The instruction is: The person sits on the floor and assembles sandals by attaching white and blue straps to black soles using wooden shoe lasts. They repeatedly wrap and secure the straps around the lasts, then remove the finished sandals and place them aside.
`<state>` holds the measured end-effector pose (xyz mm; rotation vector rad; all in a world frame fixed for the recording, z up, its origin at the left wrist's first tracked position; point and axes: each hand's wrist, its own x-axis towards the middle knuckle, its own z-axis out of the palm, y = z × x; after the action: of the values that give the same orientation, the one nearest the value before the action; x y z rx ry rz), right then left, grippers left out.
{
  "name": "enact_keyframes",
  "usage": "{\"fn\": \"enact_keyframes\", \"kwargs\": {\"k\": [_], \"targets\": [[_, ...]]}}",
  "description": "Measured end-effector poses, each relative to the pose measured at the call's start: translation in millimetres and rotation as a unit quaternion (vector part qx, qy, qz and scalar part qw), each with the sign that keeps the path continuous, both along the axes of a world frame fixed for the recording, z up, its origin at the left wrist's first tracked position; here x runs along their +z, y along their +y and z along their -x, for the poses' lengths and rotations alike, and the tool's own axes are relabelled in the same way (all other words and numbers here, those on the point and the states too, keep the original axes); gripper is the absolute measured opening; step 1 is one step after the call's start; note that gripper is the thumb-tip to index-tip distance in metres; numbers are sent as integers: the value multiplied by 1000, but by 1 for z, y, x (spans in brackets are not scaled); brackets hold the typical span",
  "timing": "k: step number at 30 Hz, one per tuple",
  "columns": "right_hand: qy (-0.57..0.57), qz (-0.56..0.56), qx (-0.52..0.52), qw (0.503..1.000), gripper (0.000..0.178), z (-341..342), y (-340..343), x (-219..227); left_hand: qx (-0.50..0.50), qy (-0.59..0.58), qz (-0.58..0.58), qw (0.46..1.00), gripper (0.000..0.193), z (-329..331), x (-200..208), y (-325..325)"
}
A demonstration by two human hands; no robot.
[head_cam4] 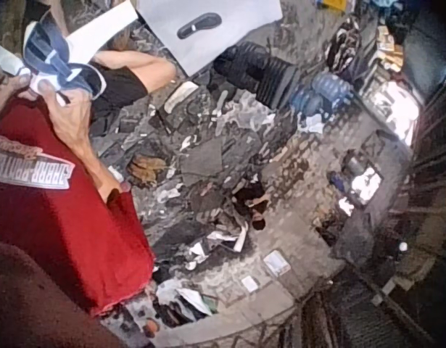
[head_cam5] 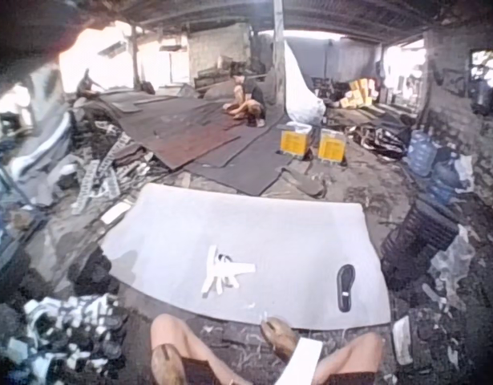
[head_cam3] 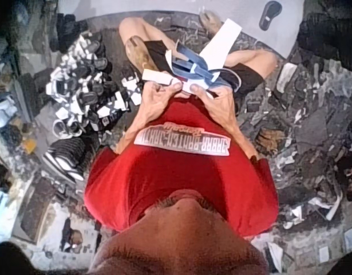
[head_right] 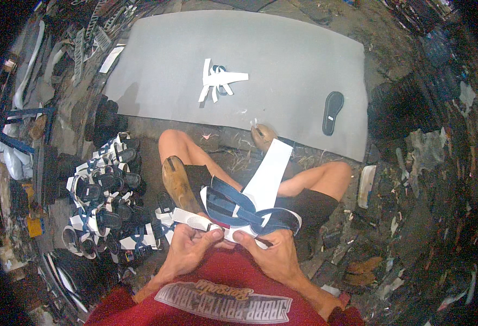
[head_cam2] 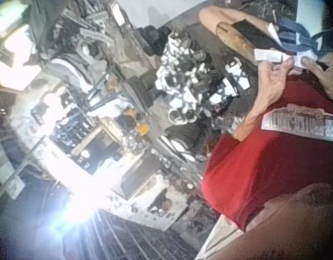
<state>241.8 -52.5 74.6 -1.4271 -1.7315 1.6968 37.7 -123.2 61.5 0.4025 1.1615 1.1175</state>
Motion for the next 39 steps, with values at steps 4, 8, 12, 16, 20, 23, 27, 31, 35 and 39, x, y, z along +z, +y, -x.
{"fn": "enact_keyframes", "kwargs": {"k": [4,8,12,16,20,23,27,31,35,39], "targets": [[-37,25,7,999,23,2,3,6,-22,1,37,999,14,4,0,1],[-5,-16,-8,1000,23,4,3,-19,20,28,4,999,15,3,-18,3],[4,46,-12,999,22,8,8,-22,60,37,-28,997,18,3,-29,3],[46,64,-27,997,21,16,14,-33,59,75,7,995,25,11,-37,1],[-20,-4,-41,999,19,12,27,-35,183,308,27,933,47,41,-36,-14],[-107,-71,-44,991,27,-2,40,-43,246,352,122,895,75,71,-72,-26],[-161,-134,-39,977,29,1,49,-52,224,224,211,925,103,77,-105,-36],[-124,-197,-31,972,33,3,50,-56,205,195,222,933,112,73,-127,-25],[-136,-201,-41,969,30,4,52,-61,206,175,207,940,101,72,-121,-14],[-159,-168,-25,973,30,6,58,-60,174,164,206,949,88,78,-132,-13]]}}
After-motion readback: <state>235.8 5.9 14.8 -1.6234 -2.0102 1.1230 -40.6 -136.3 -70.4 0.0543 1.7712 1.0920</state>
